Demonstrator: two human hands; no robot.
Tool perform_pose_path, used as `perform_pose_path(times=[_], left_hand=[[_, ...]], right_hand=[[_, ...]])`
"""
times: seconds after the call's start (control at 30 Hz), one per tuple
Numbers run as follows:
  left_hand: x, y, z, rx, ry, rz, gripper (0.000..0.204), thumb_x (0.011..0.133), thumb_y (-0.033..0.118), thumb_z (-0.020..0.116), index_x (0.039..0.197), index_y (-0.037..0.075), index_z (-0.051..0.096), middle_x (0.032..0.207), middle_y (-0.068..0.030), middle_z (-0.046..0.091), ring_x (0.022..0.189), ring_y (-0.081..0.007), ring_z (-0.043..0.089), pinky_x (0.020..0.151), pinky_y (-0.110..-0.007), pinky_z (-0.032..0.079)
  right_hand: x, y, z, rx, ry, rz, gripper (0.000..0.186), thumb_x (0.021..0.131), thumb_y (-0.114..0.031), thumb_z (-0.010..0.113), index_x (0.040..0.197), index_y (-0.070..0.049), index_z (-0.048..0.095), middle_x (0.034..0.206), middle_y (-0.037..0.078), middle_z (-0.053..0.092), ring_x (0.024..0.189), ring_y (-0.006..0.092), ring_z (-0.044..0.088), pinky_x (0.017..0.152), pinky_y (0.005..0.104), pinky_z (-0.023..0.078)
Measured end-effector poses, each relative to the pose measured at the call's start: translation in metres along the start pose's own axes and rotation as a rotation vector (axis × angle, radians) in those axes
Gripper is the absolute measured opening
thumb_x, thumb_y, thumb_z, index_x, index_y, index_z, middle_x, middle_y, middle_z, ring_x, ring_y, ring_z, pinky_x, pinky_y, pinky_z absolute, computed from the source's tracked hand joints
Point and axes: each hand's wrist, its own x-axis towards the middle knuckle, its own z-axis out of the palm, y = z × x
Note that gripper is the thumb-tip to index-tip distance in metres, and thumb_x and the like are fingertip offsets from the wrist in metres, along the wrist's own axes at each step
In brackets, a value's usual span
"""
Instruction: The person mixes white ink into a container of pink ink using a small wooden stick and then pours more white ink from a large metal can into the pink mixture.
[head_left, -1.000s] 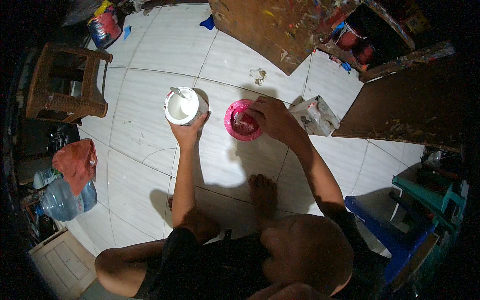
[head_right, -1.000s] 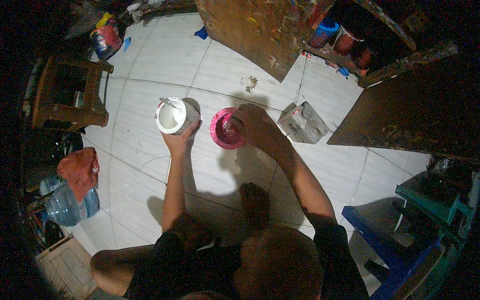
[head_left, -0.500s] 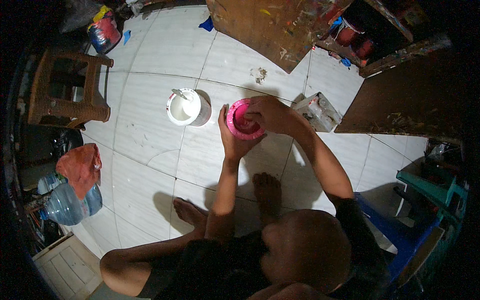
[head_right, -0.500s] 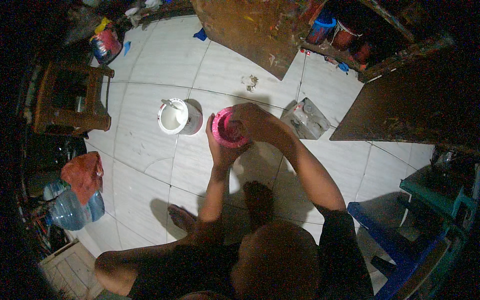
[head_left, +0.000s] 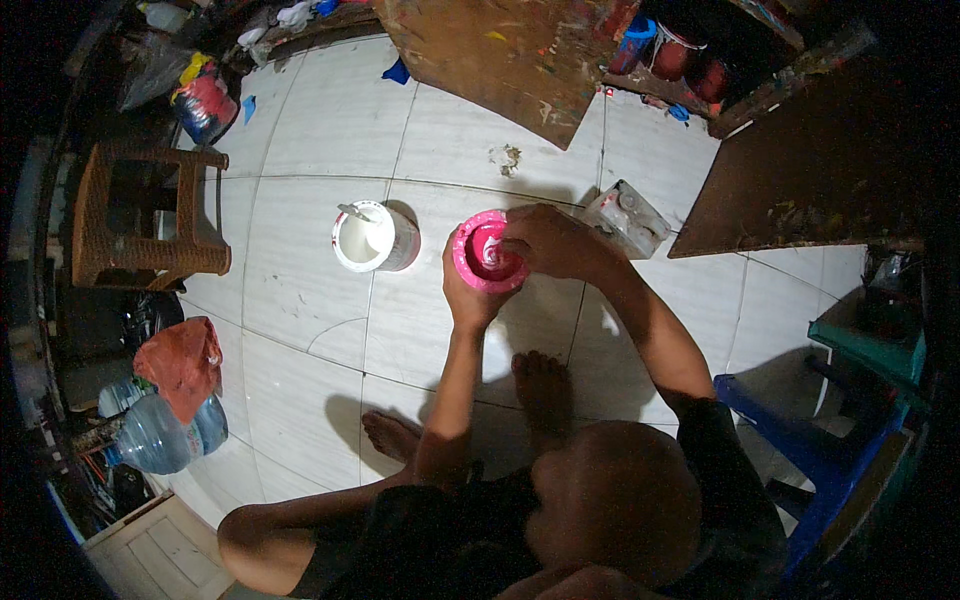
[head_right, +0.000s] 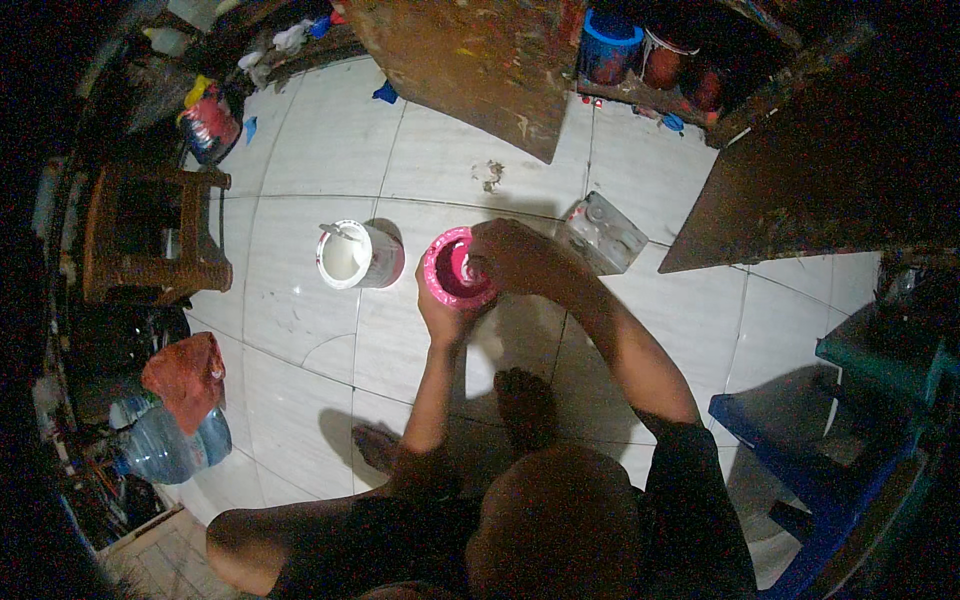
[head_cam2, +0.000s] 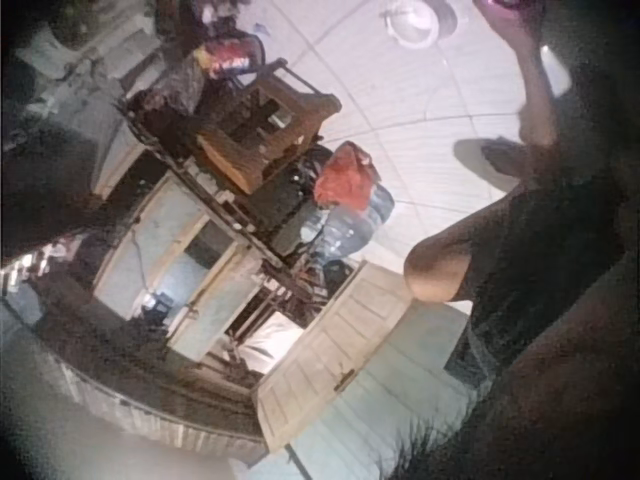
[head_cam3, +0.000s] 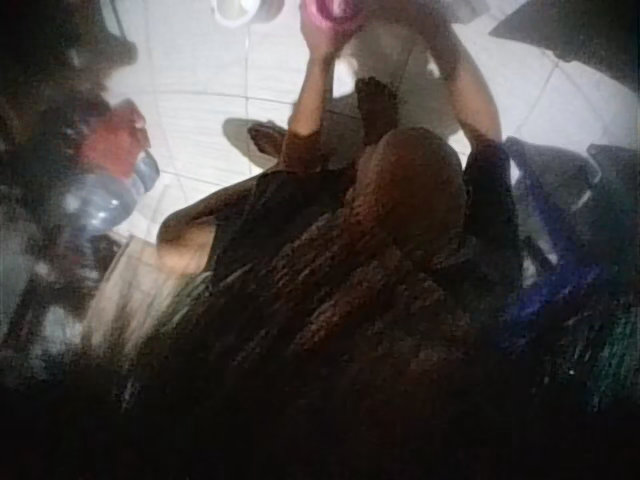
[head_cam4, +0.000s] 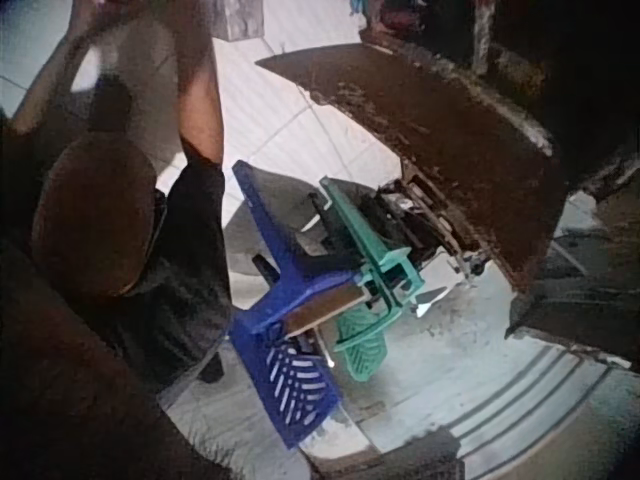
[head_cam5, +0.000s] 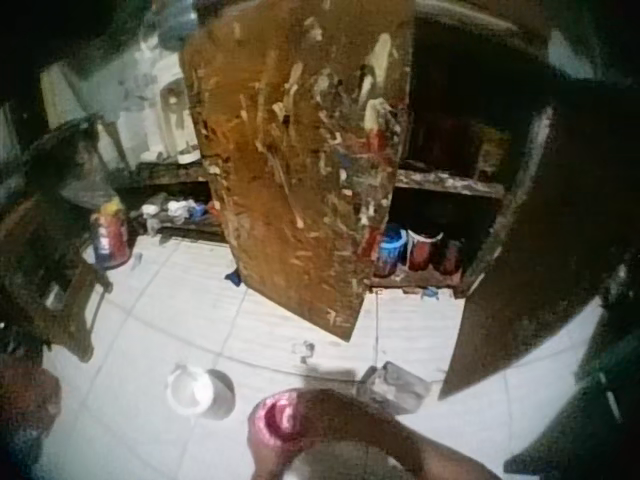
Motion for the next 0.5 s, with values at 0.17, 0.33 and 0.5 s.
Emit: perform_pose_path(times=[0.17,0.33,0.5], left_hand=[[-0.002,0.002,0.009,-0.064,0.043,-0.038,0.102,0.051,0.015,0.102,0.138,0.003,0.049,0.131,-0.0114,0.063,0.119,-0.0248,0.064,0.102,-0.038,0.053],[-0.004,0.004,0.006,-0.007,-0.005,-0.038,0.115,0.050,0.029,0.103,0.145,0.002,0.044,0.139,-0.0181,0.056,0.127,-0.0350,0.057,0.108,-0.043,0.048],[-0.004,0.012,0.005,0.033,0.024,0.014,0.106,0.053,0.027,0.101,0.141,0.003,0.048,0.137,-0.0165,0.057,0.125,-0.0342,0.058,0.108,-0.042,0.047]], right_hand=[[-0.001,0.004,-0.004,0.092,-0.048,-0.061,0.011,0.090,-0.010,0.067,0.089,0.000,0.070,0.087,0.017,0.065,0.081,0.0346,0.064,0.080,0.0451,0.052],[-0.004,0.010,-0.004,0.204,0.008,-0.188,0.010,0.085,-0.008,0.068,0.089,0.000,0.070,0.087,0.016,0.065,0.080,0.0339,0.063,0.078,0.0450,0.052],[-0.003,0.012,0.001,0.060,0.094,-0.268,0.010,0.080,-0.004,0.067,0.089,0.001,0.070,0.087,0.015,0.065,0.082,0.0332,0.064,0.078,0.0453,0.053]])
